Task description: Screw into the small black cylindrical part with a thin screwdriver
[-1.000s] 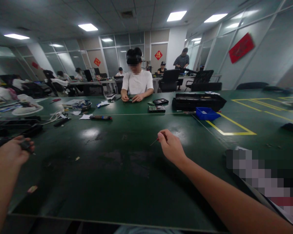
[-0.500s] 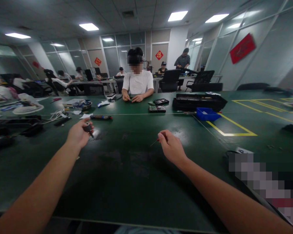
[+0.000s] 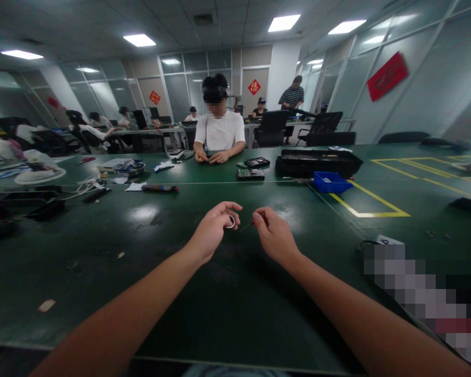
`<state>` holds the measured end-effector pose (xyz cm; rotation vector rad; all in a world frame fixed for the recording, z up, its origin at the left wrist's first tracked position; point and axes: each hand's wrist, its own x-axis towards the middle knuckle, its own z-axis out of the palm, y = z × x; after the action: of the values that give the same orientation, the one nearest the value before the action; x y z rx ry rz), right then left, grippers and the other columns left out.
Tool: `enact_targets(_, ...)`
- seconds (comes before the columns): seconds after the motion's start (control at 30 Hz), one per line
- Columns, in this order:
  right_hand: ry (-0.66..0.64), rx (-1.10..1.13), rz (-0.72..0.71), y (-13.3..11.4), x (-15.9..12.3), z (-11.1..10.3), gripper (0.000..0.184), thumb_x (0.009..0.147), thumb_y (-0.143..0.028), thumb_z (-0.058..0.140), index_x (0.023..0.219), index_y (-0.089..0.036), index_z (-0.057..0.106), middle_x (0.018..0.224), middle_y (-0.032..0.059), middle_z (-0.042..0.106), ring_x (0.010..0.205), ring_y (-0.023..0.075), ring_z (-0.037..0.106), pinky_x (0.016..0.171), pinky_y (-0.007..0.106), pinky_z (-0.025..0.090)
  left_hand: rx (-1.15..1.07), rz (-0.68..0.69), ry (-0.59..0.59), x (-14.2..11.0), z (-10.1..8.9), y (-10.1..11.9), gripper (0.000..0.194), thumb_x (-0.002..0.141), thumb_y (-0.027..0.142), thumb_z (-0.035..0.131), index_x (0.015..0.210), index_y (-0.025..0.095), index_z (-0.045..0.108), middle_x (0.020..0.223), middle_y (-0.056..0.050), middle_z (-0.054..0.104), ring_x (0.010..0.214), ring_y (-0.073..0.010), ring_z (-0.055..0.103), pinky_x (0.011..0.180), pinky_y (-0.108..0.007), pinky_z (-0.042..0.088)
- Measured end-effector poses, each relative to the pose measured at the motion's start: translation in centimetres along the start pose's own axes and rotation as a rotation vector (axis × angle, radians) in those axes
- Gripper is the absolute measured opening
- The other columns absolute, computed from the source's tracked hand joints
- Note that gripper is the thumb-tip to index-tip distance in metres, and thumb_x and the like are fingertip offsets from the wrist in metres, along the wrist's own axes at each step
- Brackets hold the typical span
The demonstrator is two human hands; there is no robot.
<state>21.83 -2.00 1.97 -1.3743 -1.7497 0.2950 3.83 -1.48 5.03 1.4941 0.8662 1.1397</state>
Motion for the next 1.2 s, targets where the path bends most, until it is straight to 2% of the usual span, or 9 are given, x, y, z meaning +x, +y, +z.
enact_targets(0.13, -0.03, -0.013, -0.001, -0.2, -0.1, 0.2, 0.022, 0.096, -0.037, 0.043, 0.097, -0.021, 0.059, 0.084, 0.0035, 0.068, 0.076, 0.0186, 0.062, 0.067, 0.03, 0.041, 0.579, 0.173, -0.117, -0.7, -0.2, -3.3, 0.043, 0.073, 0.013, 0.052, 0.115, 0.02, 0.056, 0.094, -0.005, 0.06, 0.093, -0.0218, 0.054, 0.093, -0.041, 0.042)
enact_targets(0.23, -0.063, -0.015, -0.001, -0.2, -0.2, 0.3, 0.022, 0.096, -0.037, 0.045, 0.098, -0.021, 0.059, 0.085, 0.0031, 0.068, 0.075, 0.0176, 0.062, 0.067, 0.03, 0.042, 0.755, 0.22, -0.182, -0.9, -1.0, -5.3, 0.054, 0.074, 0.006, 0.051, 0.126, 0.02, 0.049, 0.109, -0.009, 0.059, 0.104, -0.0235, 0.053, 0.098, -0.042, 0.042)
enact_targets(0.33, -0.077, -0.025, 0.006, -0.3, -0.2, 0.2, 0.022, 0.095, -0.034, 0.045, 0.102, -0.021, 0.06, 0.086, 0.0032, 0.068, 0.077, 0.0174, 0.062, 0.069, 0.03, 0.043, 0.753, 0.21, -0.172, -0.4, -1.8, -6.2, 0.041, 0.083, 0.006, 0.046, 0.121, 0.018, 0.052, 0.114, -0.01, 0.058, 0.107, -0.0225, 0.054, 0.097, -0.04, 0.044)
enact_targets(0.43, -0.106, -0.043, 0.03, -0.6, -0.2, -0.1, 0.025, 0.094, -0.04, 0.048, 0.094, -0.02, 0.064, 0.08, 0.0026, 0.068, 0.071, 0.0169, 0.061, 0.064, 0.03, 0.042, 0.773, 0.225, -0.184, 0.4, -2.5, -6.5, 0.031, 0.083, 0.008, 0.055, 0.111, 0.02, 0.061, 0.115, -0.008, 0.061, 0.11, -0.0225, 0.054, 0.1, -0.04, 0.043)
enact_targets(0.5, -0.122, -0.055, 0.05, -0.9, -0.1, -0.3, 0.031, 0.092, -0.047, 0.051, 0.083, -0.02, 0.065, 0.073, 0.0022, 0.067, 0.064, 0.0164, 0.059, 0.059, 0.03, 0.04, 0.784, 0.243, -0.187, 0.8, -2.8, -6.6, 0.032, 0.081, 0.007, 0.059, 0.109, 0.021, 0.064, 0.116, -0.006, 0.062, 0.112, -0.0225, 0.054, 0.103, -0.041, 0.041)
enact_targets(0.6, -0.097, -0.028, 0.061, -1.0, -0.2, -0.5, 0.034, 0.09, -0.05, 0.053, 0.077, -0.02, 0.064, 0.068, 0.0017, 0.066, 0.061, 0.016, 0.058, 0.057, 0.029, 0.038, 0.757, 0.214, -0.123, 1.1, -3.1, -7.0, 0.04, 0.081, 0.011, 0.062, 0.119, 0.023, 0.062, 0.121, -0.006, 0.063, 0.114, -0.0238, 0.055, 0.103, -0.042, 0.04)
enact_targets(0.77, 0.003, 0.128, 0.056, -0.7, -0.3, -0.4, 0.021, 0.091, -0.036, 0.049, 0.093, -0.02, 0.064, 0.081, 0.0034, 0.07, 0.07, 0.0176, 0.062, 0.064, 0.03, 0.043, 0.737, 0.201, -0.06, 1.3, -3.5, -7.2, 0.033, 0.08, 0.015, 0.067, 0.113, 0.022, 0.066, 0.116, -0.006, 0.066, 0.11, -0.0251, 0.057, 0.101, -0.042, 0.041)
enact_targets(0.9, 0.064, 0.246, 0.099, -0.5, -0.3, -0.4, 0.021, 0.091, -0.034, 0.048, 0.099, -0.02, 0.062, 0.087, 0.0049, 0.071, 0.073, 0.0183, 0.063, 0.065, 0.03, 0.045, 0.721, 0.22, -0.052, 1.3, -3.5, -6.9, 0.035, 0.082, 0.017, 0.066, 0.116, 0.023, 0.065, 0.117, -0.005, 0.065, 0.111, -0.0236, 0.057, 0.102, -0.041, 0.04)
enact_targets(1.2, 0.03, 0.29, 0.114, -0.6, -0.2, -0.1, 0.022, 0.091, -0.035, 0.05, 0.101, -0.02, 0.061, 0.09, 0.0053, 0.071, 0.081, 0.0193, 0.066, 0.075, 0.033, 0.049, 0.718, 0.197, -0.07, 1.2, -3.4, -7.0, 0.039, 0.082, 0.019, 0.066, 0.121, 0.025, 0.064, 0.114, -0.005, 0.065, 0.109, -0.0225, 0.057, 0.1, -0.039, 0.041)
